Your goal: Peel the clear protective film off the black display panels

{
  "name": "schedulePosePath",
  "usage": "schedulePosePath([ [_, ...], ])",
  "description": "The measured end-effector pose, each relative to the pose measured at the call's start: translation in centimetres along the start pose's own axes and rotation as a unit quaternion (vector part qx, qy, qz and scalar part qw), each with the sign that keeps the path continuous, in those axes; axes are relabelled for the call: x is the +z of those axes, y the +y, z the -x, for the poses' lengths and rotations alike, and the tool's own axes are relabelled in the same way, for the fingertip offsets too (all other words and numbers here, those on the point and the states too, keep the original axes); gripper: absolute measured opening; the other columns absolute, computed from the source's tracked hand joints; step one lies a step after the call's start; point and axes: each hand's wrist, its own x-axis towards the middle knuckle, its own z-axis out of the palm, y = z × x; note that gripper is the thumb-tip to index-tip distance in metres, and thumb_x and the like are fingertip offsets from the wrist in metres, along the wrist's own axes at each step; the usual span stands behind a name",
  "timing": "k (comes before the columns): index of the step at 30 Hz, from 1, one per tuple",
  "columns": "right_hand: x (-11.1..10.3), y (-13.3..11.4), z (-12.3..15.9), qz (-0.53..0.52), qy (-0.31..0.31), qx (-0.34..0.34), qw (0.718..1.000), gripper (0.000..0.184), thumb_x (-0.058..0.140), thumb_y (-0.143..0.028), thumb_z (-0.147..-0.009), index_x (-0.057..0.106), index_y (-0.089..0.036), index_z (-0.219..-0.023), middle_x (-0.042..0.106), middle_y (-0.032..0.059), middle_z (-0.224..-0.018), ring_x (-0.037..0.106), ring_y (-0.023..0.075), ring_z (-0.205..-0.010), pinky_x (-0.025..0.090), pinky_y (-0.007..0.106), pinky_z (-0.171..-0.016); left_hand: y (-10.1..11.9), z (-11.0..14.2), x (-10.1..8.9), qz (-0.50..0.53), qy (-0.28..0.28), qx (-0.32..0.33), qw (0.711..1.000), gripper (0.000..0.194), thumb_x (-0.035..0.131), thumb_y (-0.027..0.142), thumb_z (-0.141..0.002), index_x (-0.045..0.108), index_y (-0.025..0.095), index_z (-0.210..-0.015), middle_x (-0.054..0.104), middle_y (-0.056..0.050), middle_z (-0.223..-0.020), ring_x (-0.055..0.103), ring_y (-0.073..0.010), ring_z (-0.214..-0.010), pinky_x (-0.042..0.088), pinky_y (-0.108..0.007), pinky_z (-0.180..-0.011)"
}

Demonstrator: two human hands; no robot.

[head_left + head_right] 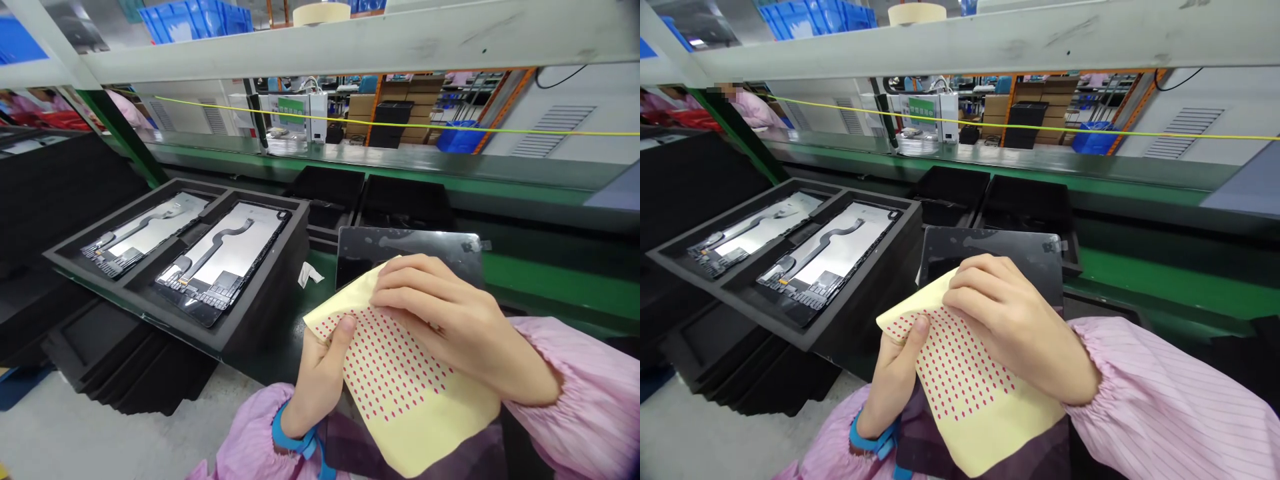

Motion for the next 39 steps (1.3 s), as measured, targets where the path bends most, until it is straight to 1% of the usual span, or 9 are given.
schedulePosePath([
  [6,-0.4,0.2,-0.1,-0.055,-0.042,0.014,0.997,0.007,0.051,-0.006,-0.097,0.056,-0.01,-0.094,0.055,0.0059,-0.098,0.046,0.0173,-0.099,0.044,0.033,-0.084,0.4,0.3,0.4,0.002,0.02,0.011,1.0,0.026,0.07,0.042,-0.083,0.078,0.022,-0.097,0.078,-0.004,-0.095,0.072,-0.0187,-0.094,0.056,-0.023,-0.087],
  [11,-0.8,0.3,-0.4,-0.098,-0.071,0.026,0.992,0.01,0.05,-0.005,-0.095,0.055,-0.009,-0.088,0.053,0.0064,-0.093,0.044,0.0173,-0.096,0.043,0.032,-0.083,0.2,0.6,-0.3,-0.064,-0.02,0.022,0.997,0.028,0.062,0.039,-0.09,0.076,0.022,-0.106,0.077,-0.005,-0.102,0.071,-0.0162,-0.097,0.053,-0.02,-0.09],
  [14,-0.8,0.3,-0.3,-0.095,-0.079,0.026,0.992,0.009,0.049,-0.005,-0.095,0.057,-0.009,-0.095,0.053,0.0075,-0.099,0.045,0.0175,-0.098,0.043,0.032,-0.083,0.1,0.5,-0.5,-0.075,-0.032,0.03,0.996,0.03,0.06,0.039,-0.091,0.074,0.022,-0.112,0.076,-0.006,-0.106,0.071,-0.0179,-0.099,0.053,-0.023,-0.093],
  [17,-0.7,0.3,-0.2,-0.092,-0.082,0.018,0.992,0.012,0.047,-0.008,-0.098,0.058,-0.01,-0.098,0.053,0.0075,-0.101,0.045,0.0168,-0.098,0.043,0.031,-0.084,0.0,0.6,-0.9,-0.115,-0.033,0.048,0.992,0.029,0.059,0.039,-0.091,0.076,0.02,-0.105,0.077,-0.006,-0.095,0.072,-0.0212,-0.093,0.055,-0.028,-0.089],
  [20,-0.9,0.1,-0.1,-0.104,-0.087,0.025,0.99,0.014,0.046,-0.007,-0.098,0.058,-0.01,-0.092,0.054,0.0069,-0.097,0.045,0.0166,-0.096,0.043,0.03,-0.084,-0.3,1.0,-1.6,-0.208,-0.008,0.071,0.976,0.028,0.059,0.04,-0.091,0.078,0.019,-0.089,0.074,-0.004,-0.074,0.07,-0.0197,-0.073,0.056,-0.027,-0.071],
  [22,-1.1,-0.2,-0.1,-0.105,-0.093,0.03,0.99,0.014,0.045,-0.006,-0.096,0.057,-0.011,-0.091,0.054,0.007,-0.096,0.044,0.0169,-0.095,0.043,0.031,-0.084,-0.6,1.5,-2.1,-0.237,0.03,0.08,0.968,0.025,0.063,0.04,-0.088,0.077,0.02,-0.082,0.071,-0.002,-0.07,0.067,-0.0189,-0.066,0.054,-0.027,-0.064],
  [28,-1.3,-0.9,-0.3,-0.094,-0.099,0.037,0.99,0.014,0.042,-0.005,-0.096,0.053,-0.011,-0.09,0.053,0.0068,-0.095,0.043,0.0169,-0.093,0.043,0.031,-0.082,-1.1,2.0,-2.3,-0.231,0.097,0.088,0.964,0.011,0.072,0.03,-0.081,0.077,0.021,-0.086,0.075,-0.002,-0.083,0.07,-0.0214,-0.08,0.054,-0.027,-0.075],
  [33,-1.2,-1.1,-0.3,-0.069,-0.109,0.012,0.992,0.019,0.039,-0.004,-0.096,0.057,-0.008,-0.092,0.052,0.0089,-0.097,0.042,0.0186,-0.093,0.041,0.033,-0.083,0.2,1.5,-1.6,-0.225,-0.023,0.108,0.968,0.03,0.056,0.04,-0.091,0.079,0.021,-0.086,0.073,-0.003,-0.072,0.066,-0.0179,-0.064,0.053,-0.027,-0.066],
  [39,-1.6,-1.5,-0.3,-0.07,-0.106,0.014,0.992,0.018,0.041,-0.008,-0.098,0.055,-0.008,-0.088,0.051,0.0093,-0.097,0.042,0.0182,-0.093,0.041,0.031,-0.083,0.6,1.3,-1.5,-0.196,-0.063,0.107,0.973,0.027,0.054,0.035,-0.093,0.078,0.023,-0.095,0.075,-0.004,-0.078,0.067,-0.0203,-0.067,0.053,-0.03,-0.066],
])
